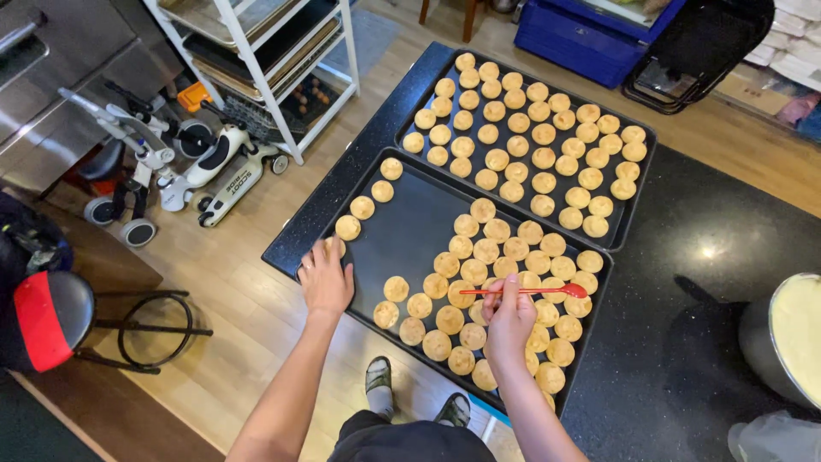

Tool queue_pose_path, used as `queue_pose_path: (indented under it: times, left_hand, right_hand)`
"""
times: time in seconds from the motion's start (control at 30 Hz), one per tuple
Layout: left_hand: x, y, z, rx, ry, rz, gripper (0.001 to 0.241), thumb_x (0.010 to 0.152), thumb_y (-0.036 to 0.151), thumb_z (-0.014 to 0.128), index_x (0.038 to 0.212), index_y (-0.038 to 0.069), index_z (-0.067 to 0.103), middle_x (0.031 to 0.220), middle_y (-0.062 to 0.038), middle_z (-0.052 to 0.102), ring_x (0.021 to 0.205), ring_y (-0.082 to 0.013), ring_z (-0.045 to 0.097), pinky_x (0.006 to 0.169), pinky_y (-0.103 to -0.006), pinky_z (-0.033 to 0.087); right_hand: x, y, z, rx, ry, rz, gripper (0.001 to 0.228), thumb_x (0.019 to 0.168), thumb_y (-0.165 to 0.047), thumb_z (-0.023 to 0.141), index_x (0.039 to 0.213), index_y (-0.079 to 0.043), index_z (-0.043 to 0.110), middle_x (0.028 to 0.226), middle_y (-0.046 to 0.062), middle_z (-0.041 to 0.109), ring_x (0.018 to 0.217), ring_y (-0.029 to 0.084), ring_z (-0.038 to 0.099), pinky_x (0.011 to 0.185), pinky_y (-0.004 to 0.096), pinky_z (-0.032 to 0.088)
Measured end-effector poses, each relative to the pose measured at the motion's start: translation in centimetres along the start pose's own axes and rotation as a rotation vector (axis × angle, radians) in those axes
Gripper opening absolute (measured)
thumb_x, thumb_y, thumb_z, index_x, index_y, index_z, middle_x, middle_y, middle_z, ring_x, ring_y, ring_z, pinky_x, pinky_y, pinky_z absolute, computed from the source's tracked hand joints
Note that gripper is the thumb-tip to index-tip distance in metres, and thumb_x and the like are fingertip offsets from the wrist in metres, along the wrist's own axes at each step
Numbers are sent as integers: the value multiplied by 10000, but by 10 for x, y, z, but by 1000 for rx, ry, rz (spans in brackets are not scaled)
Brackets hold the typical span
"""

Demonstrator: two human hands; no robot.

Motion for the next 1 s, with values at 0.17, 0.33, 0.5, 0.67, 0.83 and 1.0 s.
queue_pose_path:
  times: [0.17, 0.33, 0.5, 0.67, 0.83, 1.0]
  left_hand:
    - [-2, -10, 36, -70, 27, -18, 577, 838, 512, 724, 1286, 221, 507, 1175, -78, 449, 1080, -359, 546, 872, -446, 540]
    - [-1, 9, 51, -66, -92, -57, 453, 969, 442, 593, 1366, 256, 481, 1205, -101, 447, 1108, -371, 577, 842, -465, 597]
    - [26, 23, 101, -967, -285, -266, 361, 1061, 383, 449, 1237, 98, 584, 951, -176, 712, 888, -386, 707, 703, -463, 564]
    - [-9, 141, -81, -1866, -616, -233, 415, 1099, 402, 220, 1346, 142, 427, 1059, -196, 658, 780, -210, 600, 521, -289, 530]
    - [-26, 183, -122, -2234, -832, 89, 496, 1092, 432, 245, 1415, 84, 387, 1052, -240, 584, 727, -184, 523, 478, -299, 527]
    - [-29, 175, -118, -2207, -786, 129, 483, 1093, 389, 263, 1400, 36, 381, 1046, -251, 559, 735, -202, 505, 454, -307, 492]
  right_hand:
    - [-3, -7, 6, -22, 29, -6, 459, 1120, -331, 472, 771, -66, 610, 499, 39, 460, 346, 89, 357, 354, 190, 258]
    - [-5, -8, 23, -59, -47, -56, 421, 1107, -260, 470, 757, -74, 612, 503, 8, 487, 386, 56, 385, 394, 173, 281]
    - [-12, -41, 58, -127, -185, -335, 449, 1105, -221, 463, 720, -64, 633, 501, 29, 516, 405, 76, 418, 406, 180, 339]
    - [-35, -129, 81, -158, -169, -661, 464, 1097, -226, 434, 722, -53, 644, 506, 47, 537, 384, 89, 435, 372, 181, 362]
    - [-61, -155, 105, 32, -361, -745, 422, 1075, -142, 464, 721, 17, 630, 568, 106, 544, 427, 175, 608, 287, 278, 521]
    - [-75, -179, 113, -309, -342, -972, 417, 1039, -134, 506, 662, -80, 675, 536, 40, 624, 496, 199, 598, 528, 275, 542]
Point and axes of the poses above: each hand's wrist, its own x-axis towards the middle knuckle, its own z-axis out of the palm, y = z × x, the point moved 7 cm from there along x, towards the middle knuckle
